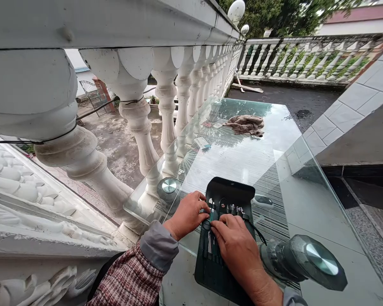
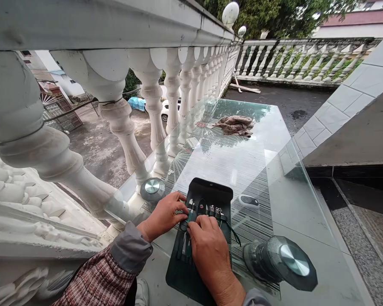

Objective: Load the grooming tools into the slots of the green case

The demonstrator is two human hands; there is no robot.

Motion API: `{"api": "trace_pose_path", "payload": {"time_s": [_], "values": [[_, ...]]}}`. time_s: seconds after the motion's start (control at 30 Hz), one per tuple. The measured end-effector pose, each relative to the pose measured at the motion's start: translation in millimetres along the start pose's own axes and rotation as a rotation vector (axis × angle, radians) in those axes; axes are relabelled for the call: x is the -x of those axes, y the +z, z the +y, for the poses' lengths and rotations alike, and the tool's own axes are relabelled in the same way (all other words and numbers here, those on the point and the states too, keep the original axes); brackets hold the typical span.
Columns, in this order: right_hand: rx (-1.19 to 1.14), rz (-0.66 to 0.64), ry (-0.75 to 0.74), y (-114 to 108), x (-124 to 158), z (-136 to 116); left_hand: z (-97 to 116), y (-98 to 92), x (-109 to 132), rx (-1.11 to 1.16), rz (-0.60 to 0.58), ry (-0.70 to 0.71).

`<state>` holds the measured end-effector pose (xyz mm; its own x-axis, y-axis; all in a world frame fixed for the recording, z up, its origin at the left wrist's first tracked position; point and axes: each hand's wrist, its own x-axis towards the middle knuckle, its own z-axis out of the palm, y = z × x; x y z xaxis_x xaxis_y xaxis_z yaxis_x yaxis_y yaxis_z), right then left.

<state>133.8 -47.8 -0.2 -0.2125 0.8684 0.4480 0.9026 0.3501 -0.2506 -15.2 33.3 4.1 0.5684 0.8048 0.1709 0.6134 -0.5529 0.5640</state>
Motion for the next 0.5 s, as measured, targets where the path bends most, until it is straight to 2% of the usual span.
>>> {"api": "trace_pose_path", "payload": {"time_s": [0.33,0.5], "values": [[0.046,0.021,-0.03,5,1,3,5,-5.0,10,-0.278,-0.117,0.231],[0.063,-0.001,-0.007,7,1,3,6,-7.9,13,-0.318,-0.143,0.32]]}}
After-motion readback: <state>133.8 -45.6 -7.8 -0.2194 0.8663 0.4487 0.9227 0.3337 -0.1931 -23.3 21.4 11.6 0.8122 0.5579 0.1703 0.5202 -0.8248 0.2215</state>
